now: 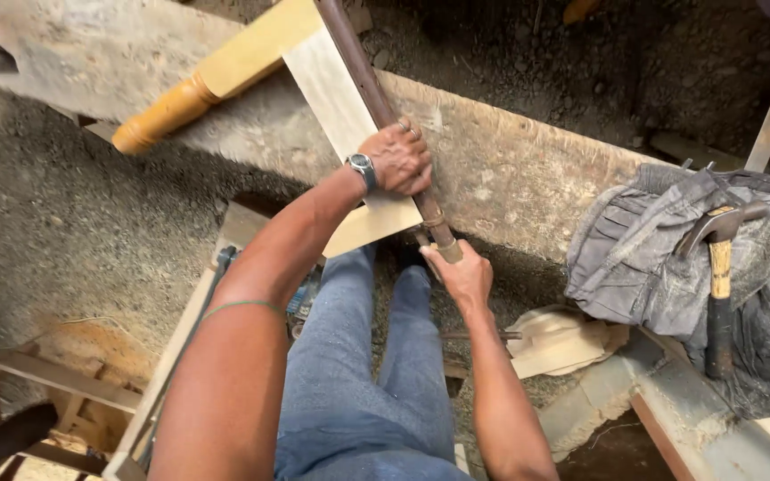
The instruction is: The person positions a wooden frame on a workbench and secures it using a large metal pipe clamp. They tighten the clamp by turning the threaded rod with their hands and then use a hammer to tap the wooden frame into place.
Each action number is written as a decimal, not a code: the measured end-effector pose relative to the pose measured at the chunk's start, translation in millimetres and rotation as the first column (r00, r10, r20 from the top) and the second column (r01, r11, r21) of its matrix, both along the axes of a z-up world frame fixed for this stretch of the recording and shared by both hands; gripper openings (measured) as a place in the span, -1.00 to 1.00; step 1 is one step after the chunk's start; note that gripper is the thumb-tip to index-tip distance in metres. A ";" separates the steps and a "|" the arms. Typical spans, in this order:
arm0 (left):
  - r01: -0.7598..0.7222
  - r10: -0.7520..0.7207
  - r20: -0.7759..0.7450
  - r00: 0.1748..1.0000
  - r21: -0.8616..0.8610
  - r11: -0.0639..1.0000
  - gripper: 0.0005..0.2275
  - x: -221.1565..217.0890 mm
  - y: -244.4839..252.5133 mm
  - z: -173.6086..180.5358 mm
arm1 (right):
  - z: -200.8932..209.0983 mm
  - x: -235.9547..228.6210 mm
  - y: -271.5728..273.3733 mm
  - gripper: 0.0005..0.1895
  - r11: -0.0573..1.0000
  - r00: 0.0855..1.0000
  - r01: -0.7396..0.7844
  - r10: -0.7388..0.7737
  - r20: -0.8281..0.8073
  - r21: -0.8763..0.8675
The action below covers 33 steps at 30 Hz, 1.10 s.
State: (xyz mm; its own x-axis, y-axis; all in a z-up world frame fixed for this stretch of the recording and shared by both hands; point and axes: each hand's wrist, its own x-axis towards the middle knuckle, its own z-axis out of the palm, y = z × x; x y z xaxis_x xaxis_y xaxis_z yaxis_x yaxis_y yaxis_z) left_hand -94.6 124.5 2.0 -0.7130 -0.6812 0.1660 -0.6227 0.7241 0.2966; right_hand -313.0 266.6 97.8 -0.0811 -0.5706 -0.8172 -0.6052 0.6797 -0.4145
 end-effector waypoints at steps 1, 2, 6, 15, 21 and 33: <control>0.036 -0.034 -0.042 0.999 0.062 0.997 -0.66 0.6 0.2 2.1 | -4.9 -3.0 6.4 -0.33 0.985 1.000 -0.030 0.030 -0.006 -0.167; 0.040 -0.038 -0.041 0.998 0.064 0.997 -0.66 2.4 -2.8 -0.7 | -11.4 -4.6 10.5 -0.33 0.986 1.000 -0.026 0.026 -0.005 -0.166; 0.234 -0.373 0.310 0.875 0.402 0.885 -0.42 9.5 -45.4 25.2 | -36.1 -6.6 20.6 -0.47 0.997 0.995 0.056 -0.060 -0.079 -0.061; 0.125 -0.458 0.551 0.698 0.536 0.835 -0.26 49.9 -100.1 16.1 | -52.0 -0.7 43.2 -0.51 0.952 0.983 0.029 -0.083 -0.163 -0.306; 0.153 -0.298 0.355 0.886 0.382 0.911 -0.31 64.4 -77.7 10.2 | -78.9 8.7 104.5 -0.49 0.836 0.889 -0.192 -0.075 -0.453 -0.514; 0.194 -0.206 0.105 0.973 0.111 0.975 -0.85 88.1 -52.5 43.2 | -56.6 26.2 117.1 -0.57 0.704 0.860 -0.264 -0.138 -0.492 -0.659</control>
